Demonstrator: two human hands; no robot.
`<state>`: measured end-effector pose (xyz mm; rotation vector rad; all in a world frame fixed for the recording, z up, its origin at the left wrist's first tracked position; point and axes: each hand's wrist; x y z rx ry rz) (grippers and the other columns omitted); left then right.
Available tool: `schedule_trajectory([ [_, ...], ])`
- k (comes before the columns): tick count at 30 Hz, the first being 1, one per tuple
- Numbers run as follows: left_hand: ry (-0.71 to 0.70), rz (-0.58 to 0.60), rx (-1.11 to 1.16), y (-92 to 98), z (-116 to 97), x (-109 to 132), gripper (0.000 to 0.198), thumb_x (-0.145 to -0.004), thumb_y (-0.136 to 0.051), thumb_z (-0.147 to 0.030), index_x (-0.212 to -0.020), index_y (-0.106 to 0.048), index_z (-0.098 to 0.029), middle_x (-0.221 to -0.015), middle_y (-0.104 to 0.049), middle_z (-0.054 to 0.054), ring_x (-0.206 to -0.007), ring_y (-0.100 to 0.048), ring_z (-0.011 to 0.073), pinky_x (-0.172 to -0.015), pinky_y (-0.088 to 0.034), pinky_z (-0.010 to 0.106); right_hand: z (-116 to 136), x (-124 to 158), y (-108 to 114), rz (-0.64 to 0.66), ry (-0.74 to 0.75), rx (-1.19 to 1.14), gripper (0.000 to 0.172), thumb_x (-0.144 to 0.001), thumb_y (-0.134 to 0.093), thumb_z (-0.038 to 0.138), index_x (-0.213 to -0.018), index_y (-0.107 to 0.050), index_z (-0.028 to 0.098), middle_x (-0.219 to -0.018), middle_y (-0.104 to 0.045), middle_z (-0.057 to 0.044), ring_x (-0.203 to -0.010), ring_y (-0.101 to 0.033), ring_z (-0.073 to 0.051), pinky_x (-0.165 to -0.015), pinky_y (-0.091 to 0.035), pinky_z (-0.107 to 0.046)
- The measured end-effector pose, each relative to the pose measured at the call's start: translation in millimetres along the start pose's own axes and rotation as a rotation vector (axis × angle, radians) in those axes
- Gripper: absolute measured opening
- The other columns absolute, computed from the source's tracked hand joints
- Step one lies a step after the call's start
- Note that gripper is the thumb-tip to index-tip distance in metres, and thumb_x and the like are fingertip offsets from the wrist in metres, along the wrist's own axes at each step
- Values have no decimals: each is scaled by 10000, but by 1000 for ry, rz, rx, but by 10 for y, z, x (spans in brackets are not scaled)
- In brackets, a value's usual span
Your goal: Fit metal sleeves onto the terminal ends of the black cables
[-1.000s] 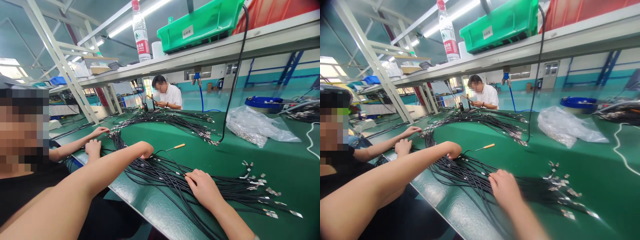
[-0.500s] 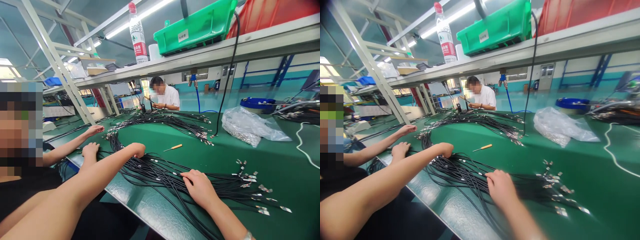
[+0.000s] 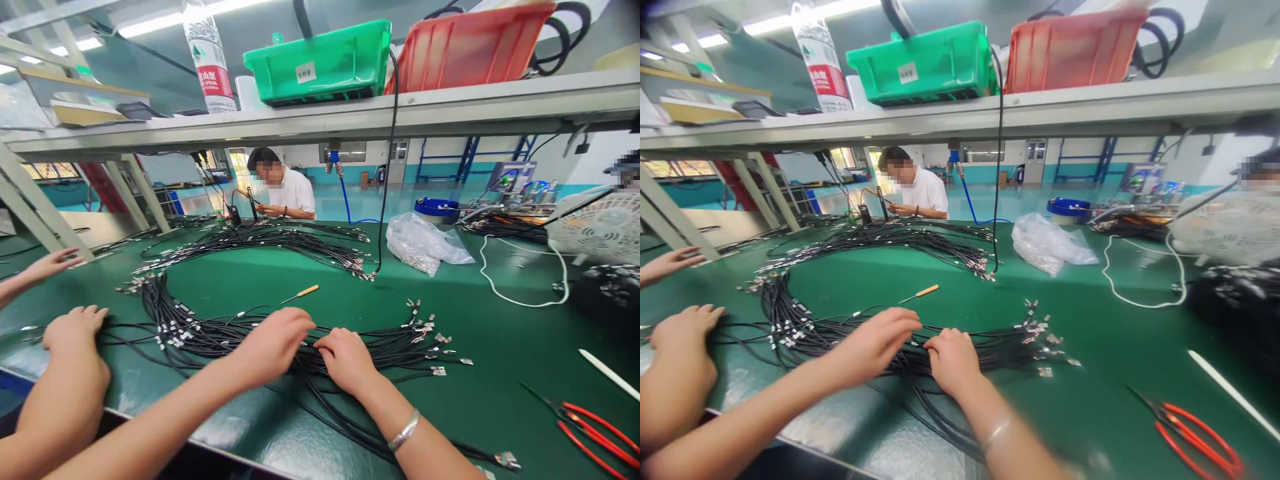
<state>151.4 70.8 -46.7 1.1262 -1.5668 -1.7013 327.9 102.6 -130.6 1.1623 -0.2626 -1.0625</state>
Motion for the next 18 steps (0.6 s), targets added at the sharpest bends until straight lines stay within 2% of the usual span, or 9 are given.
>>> schedule_trajectory([
  [2,-138,-75,62,-215,-193,6,344,-885,-341,-132,-1145,-542,-230,-1169,-564,56,-1142,-469,185,-1004,-361,369,1,-9,15,9,-8,47,187,-880,-469,186,-905,-653,205,-853,-606,-52,-838,-539,-221,-729,-408,-331],
  [5,-69,-113,85,-508,-195,20,331,-872,-385,-151,-1166,-529,-200,-1136,-587,73,-1059,-528,198,-965,-411,396,-8,-16,174,33,9,-3,190,-871,-470,152,-901,-657,171,-887,-610,-67,-862,-546,-201,-787,-424,-298],
  [7,0,-105,105,-636,-93,40,298,-880,-396,-189,-1128,-561,-194,-1108,-600,74,-1019,-551,193,-924,-451,371,-33,-2,420,57,36,-69,189,-853,-498,134,-923,-668,179,-938,-619,-61,-915,-545,-187,-852,-408,-275],
  [10,29,-75,128,-710,24,78,296,-904,-365,-230,-1081,-601,-206,-1100,-600,65,-1015,-554,180,-920,-458,345,-182,92,951,120,49,-105,197,-848,-505,154,-942,-672,199,-962,-638,-39,-913,-563,-187,-849,-418,-296],
  [12,43,-75,135,-696,18,84,293,-902,-368,-224,-1056,-617,-208,-1100,-595,66,-1018,-551,180,-924,-455,346,-408,211,1317,134,-1,-159,196,-859,-497,217,-953,-668,231,-982,-645,-10,-908,-575,-186,-819,-433,-302],
  [14,51,-102,150,-653,-70,53,273,-886,-396,-201,-1041,-621,-207,-1100,-586,71,-1022,-544,182,-922,-456,347,-729,357,1616,116,-128,-202,202,-856,-501,289,-972,-661,244,-1006,-642,-5,-907,-581,-197,-801,-441,-308],
  [16,34,-158,180,-597,-233,-30,260,-874,-413,-191,-1034,-618,-210,-1114,-571,73,-1042,-527,184,-930,-448,351,-1080,499,1820,94,-256,-240,220,-833,-522,342,-967,-661,235,-972,-652,-14,-845,-598,-201,-758,-452,-304],
  [18,-8,-212,228,-541,-455,-172,252,-874,-419,-205,-1035,-612,-214,-1128,-558,72,-1061,-511,185,-939,-437,352,-1384,620,1918,39,-400,-274,239,-798,-541,340,-953,-656,199,-858,-666,-35,-775,-606,-203,-683,-458,-292],
])
Point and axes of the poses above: each hand's wrist, its own x-axis away from the middle knuckle, its own y-axis out of the back of the hand, z = x × y
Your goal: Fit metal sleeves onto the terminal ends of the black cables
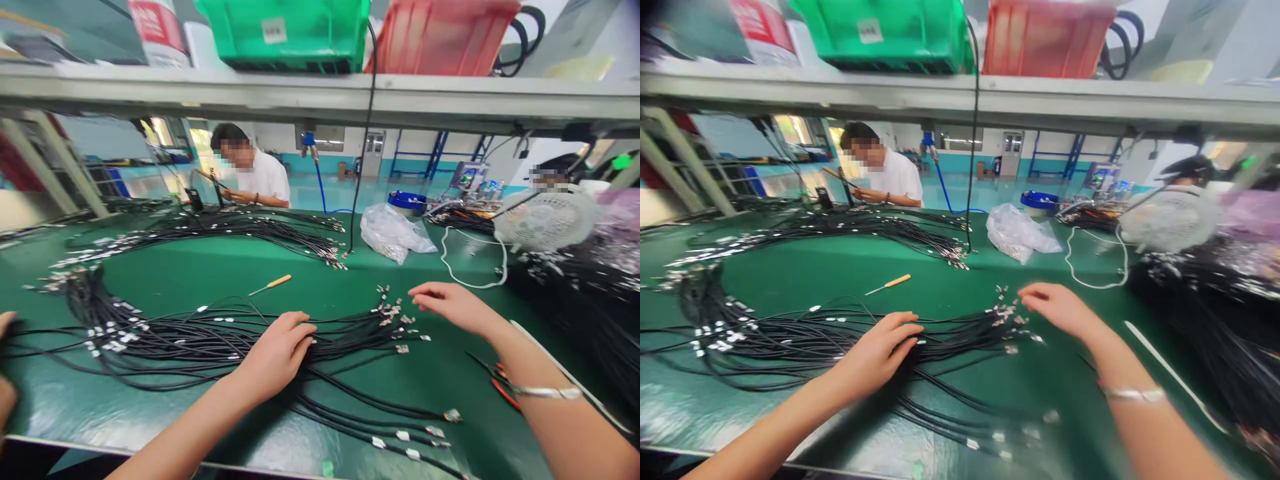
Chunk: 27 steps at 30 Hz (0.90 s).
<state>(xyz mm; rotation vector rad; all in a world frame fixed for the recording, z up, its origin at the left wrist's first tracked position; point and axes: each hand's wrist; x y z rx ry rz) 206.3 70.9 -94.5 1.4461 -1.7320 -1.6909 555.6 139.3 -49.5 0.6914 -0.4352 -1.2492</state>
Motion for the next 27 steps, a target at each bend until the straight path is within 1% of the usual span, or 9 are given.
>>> schedule_trajectory([
  [2,-39,-24,64,-53,-252,-197,246,-880,-418,-222,-1039,-605,-209,-1130,-550,68,-1062,-502,181,-944,-425,345,-227,-3,52,-85,-104,-105,255,-766,-547,308,-963,-642,177,-845,-665,-53,-765,-607,-197,-631,-457,-273],
  [4,-51,-17,122,-128,-502,-423,230,-879,-427,-224,-1025,-603,-199,-1082,-566,59,-1017,-512,174,-919,-429,334,-399,-21,-8,-161,-135,-211,266,-755,-538,300,-965,-634,167,-858,-661,-66,-768,-609,-188,-617,-459,-263],
  [7,-18,71,164,-272,-817,-741,183,-864,-454,-199,-930,-624,-189,-933,-604,36,-907,-531,174,-839,-448,326,-592,-54,-195,-315,-90,-214,265,-772,-507,320,-943,-633,161,-818,-653,-63,-702,-603,-178,-618,-466,-281],
  [10,-7,189,145,-459,-1003,-931,172,-850,-471,-180,-809,-638,-184,-813,-607,23,-828,-532,178,-778,-448,323,-709,-42,-300,-336,-55,-172,222,-769,-519,300,-903,-645,175,-770,-647,-37,-677,-594,-170,-659,-463,-291],
  [14,-27,253,79,-744,-1060,-934,151,-842,-496,-196,-796,-637,-167,-785,-594,43,-818,-519,195,-765,-433,332,-706,55,-198,-212,-32,-125,199,-789,-523,288,-905,-649,188,-767,-650,-15,-685,-592,-164,-642,-449,-270],
  [18,-98,239,-7,-937,-1043,-853,139,-837,-512,-211,-818,-638,-155,-779,-571,70,-800,-494,221,-758,-410,369,-601,167,-90,108,-54,-126,160,-783,-566,301,-835,-665,187,-763,-655,-3,-711,-588,-169,-632,-441,-258],
  [21,-121,231,-37,-978,-1035,-848,183,-849,-467,-188,-782,-635,-166,-756,-561,72,-769,-484,218,-711,-399,364,-536,212,-108,291,-53,-79,141,-773,-584,293,-805,-675,190,-748,-657,1,-695,-583,-169,-620,-437,-260],
  [24,-104,227,-10,-951,-1023,-869,225,-855,-429,-164,-742,-623,-173,-739,-573,60,-763,-493,208,-712,-394,357,-501,221,-165,350,-71,-55,140,-759,-614,296,-829,-679,193,-756,-660,-3,-695,-589,-175,-607,-438,-262],
  [27,12,224,181,-892,-1009,-884,181,-846,-452,-178,-774,-618,-187,-752,-612,29,-753,-536,189,-718,-412,337,-467,215,-210,377,-63,-171,191,-768,-641,345,-886,-667,197,-814,-662,-6,-757,-596,-178,-655,-451,-262],
])
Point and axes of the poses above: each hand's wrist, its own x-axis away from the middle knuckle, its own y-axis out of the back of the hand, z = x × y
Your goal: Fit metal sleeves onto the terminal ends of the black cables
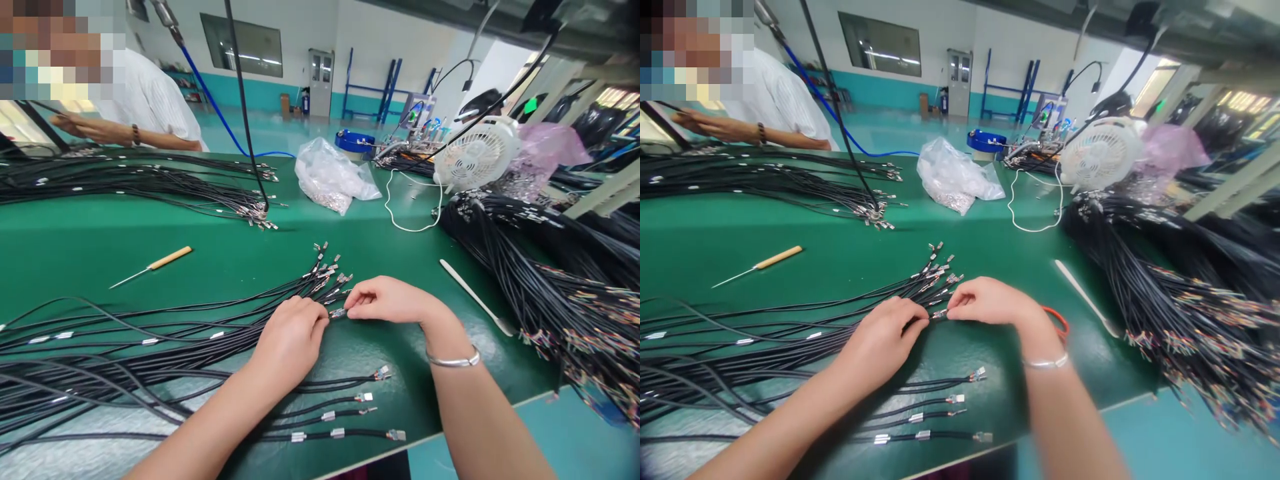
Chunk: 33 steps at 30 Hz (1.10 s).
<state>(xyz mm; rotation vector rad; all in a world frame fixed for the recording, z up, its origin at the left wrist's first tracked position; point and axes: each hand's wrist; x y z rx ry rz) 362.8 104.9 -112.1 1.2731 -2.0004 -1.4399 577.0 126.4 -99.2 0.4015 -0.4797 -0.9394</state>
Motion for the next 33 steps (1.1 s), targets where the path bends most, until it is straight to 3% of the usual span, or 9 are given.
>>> schedule_trajectory([
  [5,203,-22,540,37,-33,4,128,-809,-502,-209,-865,-617,-207,-732,-636,-17,-646,-579,127,-621,-457,251,94,4,-27,-69,124,-105,160,-800,-631,341,-825,-651,184,-760,-632,7,-714,-561,-145,-644,-422,-241],
  [8,195,-79,717,35,-69,3,205,-778,-547,-223,-958,-642,-196,-751,-628,4,-661,-579,121,-606,-470,230,149,28,-22,-58,160,-242,163,-787,-652,328,-794,-636,166,-726,-614,9,-683,-546,-133,-644,-420,-238],
  [12,113,-113,743,76,-103,-1,184,-771,-568,-252,-894,-703,-229,-770,-629,17,-667,-575,120,-594,-470,222,181,37,-19,-17,172,-373,210,-753,-696,345,-759,-623,149,-691,-599,4,-654,-538,-127,-627,-428,-237],
  [21,263,-163,850,82,-96,-13,95,-717,-629,-230,-771,-701,-201,-604,-639,-13,-496,-554,99,-440,-448,181,167,-25,-41,11,143,-520,228,-750,-697,348,-755,-615,135,-701,-623,-20,-645,-572,-130,-622,-465,-245],
  [24,229,-232,769,40,-85,9,84,-742,-622,-235,-783,-688,-202,-634,-651,-13,-535,-579,105,-493,-479,187,179,-28,-42,-4,133,-532,242,-746,-700,360,-750,-619,132,-711,-635,-26,-640,-578,-128,-618,-465,-240],
  [29,36,-349,577,22,-87,21,124,-797,-583,-214,-861,-687,-232,-797,-668,1,-676,-614,114,-656,-511,211,186,-34,-48,-36,134,-546,224,-752,-697,340,-727,-623,129,-687,-635,-22,-616,-574,-116,-593,-453,-218],
  [33,18,-374,543,30,-79,30,108,-801,-578,-203,-813,-683,-227,-778,-671,-7,-655,-617,112,-659,-516,215,168,-54,-59,-38,140,-558,216,-752,-694,331,-731,-624,127,-692,-639,-29,-612,-576,-119,-589,-455,-222],
])
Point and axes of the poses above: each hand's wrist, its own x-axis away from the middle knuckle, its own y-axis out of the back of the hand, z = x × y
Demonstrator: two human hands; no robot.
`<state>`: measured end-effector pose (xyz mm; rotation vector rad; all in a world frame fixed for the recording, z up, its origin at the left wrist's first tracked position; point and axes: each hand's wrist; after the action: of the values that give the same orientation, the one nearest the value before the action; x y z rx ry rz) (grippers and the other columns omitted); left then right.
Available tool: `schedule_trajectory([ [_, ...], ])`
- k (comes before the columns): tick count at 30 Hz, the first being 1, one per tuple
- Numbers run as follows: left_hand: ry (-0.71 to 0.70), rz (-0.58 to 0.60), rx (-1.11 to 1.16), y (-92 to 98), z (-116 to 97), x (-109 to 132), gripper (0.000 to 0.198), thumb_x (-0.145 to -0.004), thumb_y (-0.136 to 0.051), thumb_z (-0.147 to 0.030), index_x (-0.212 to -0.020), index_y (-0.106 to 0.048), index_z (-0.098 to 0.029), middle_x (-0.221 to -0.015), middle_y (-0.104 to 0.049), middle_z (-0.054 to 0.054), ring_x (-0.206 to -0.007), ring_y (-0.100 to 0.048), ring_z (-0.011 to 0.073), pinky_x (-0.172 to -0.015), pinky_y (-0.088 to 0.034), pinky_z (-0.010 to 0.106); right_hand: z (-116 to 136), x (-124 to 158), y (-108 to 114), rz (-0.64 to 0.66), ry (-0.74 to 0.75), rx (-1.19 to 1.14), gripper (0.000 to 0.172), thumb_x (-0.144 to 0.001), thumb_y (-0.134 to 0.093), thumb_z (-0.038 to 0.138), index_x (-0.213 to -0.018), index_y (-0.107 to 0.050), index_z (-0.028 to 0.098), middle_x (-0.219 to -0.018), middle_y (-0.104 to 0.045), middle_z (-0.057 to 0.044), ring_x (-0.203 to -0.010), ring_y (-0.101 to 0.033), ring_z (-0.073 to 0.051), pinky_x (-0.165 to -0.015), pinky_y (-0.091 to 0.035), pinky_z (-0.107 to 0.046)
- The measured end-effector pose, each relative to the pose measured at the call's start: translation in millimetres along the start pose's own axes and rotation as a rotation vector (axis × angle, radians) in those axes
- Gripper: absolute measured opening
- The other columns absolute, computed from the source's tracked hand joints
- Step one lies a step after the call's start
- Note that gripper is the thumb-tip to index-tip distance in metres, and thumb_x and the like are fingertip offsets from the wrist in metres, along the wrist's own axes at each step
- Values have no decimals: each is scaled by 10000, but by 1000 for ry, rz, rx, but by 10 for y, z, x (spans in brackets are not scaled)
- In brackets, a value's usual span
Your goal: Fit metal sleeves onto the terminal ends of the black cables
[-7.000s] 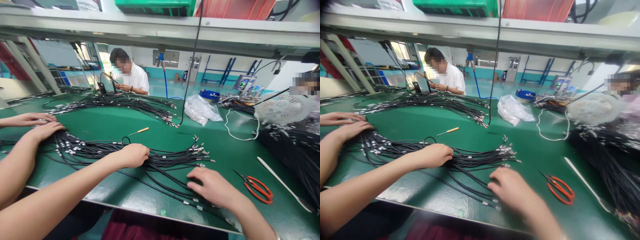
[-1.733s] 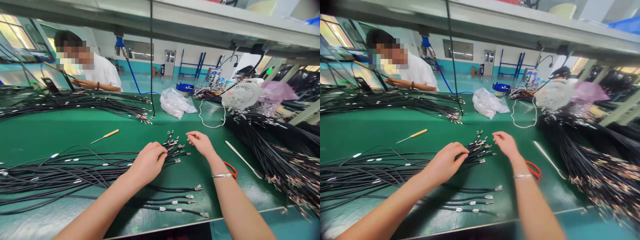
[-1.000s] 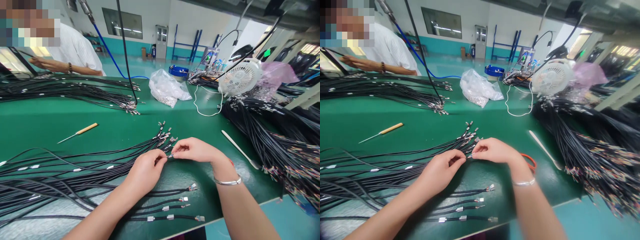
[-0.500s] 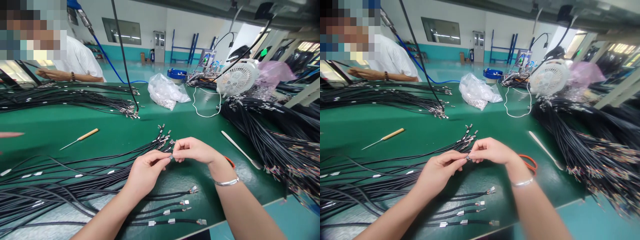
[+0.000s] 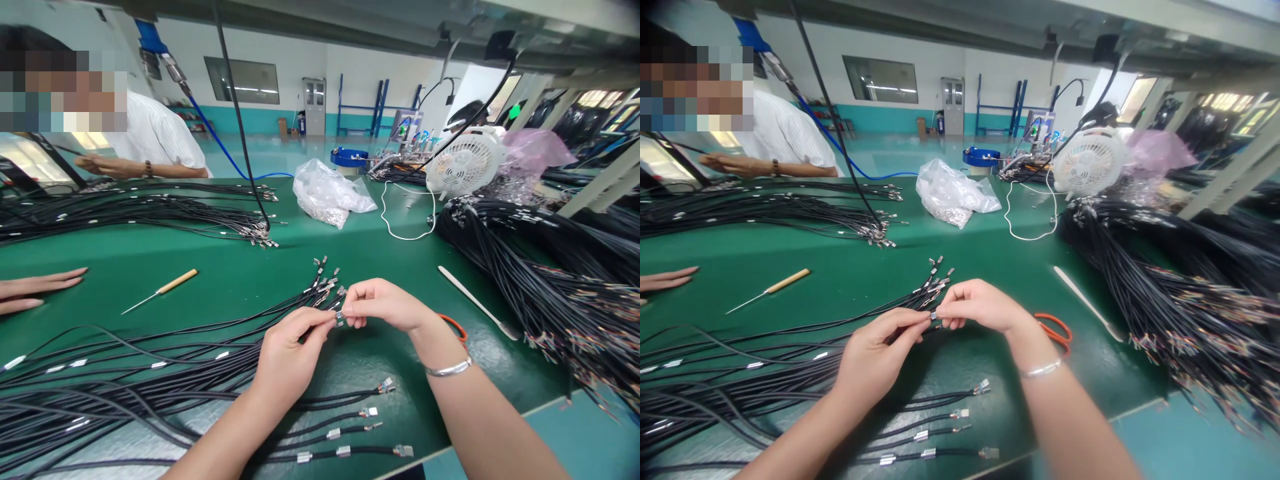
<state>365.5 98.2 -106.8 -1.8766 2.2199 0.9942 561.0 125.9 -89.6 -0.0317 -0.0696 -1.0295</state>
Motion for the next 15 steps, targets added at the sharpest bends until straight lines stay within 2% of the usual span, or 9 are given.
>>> schedule_trajectory([
  [6,26,1,-33,-4,13,7,88,-806,-569,-209,-794,-656,-218,-745,-671,-18,-625,-615,109,-640,-509,210,-9,-15,-10,-19,-10,-29,235,-732,-707,342,-705,-624,124,-662,-631,-25,-588,-569,-114,-554,-439,-209],
  [9,39,-2,8,-30,14,-3,77,-804,-575,-203,-853,-634,-210,-767,-661,-21,-658,-615,103,-639,-501,194,-25,-29,-16,-29,-18,-55,233,-728,-709,338,-695,-625,123,-647,-627,-20,-569,-565,-108,-533,-427,-198],
  [12,-21,14,9,-42,19,-12,131,-808,-578,-194,-924,-636,-215,-828,-655,-9,-728,-610,104,-661,-490,190,-44,-42,-17,-14,-32,-80,234,-727,-712,340,-706,-632,121,-637,-626,-19,-562,-563,-104,-527,-421,-192],
  [15,-94,24,-35,-26,16,-21,132,-816,-569,-178,-904,-660,-216,-796,-644,-5,-723,-593,103,-660,-477,196,-49,-44,-15,-6,-26,-74,230,-737,-706,335,-715,-635,118,-635,-624,-18,-566,-562,-102,-527,-419,-188],
])
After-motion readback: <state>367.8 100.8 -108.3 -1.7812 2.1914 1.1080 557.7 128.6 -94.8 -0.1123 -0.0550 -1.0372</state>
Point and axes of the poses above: each hand's wrist, its own x-axis away from the middle knuckle, its own y-axis out of the back of the hand, z = x × y
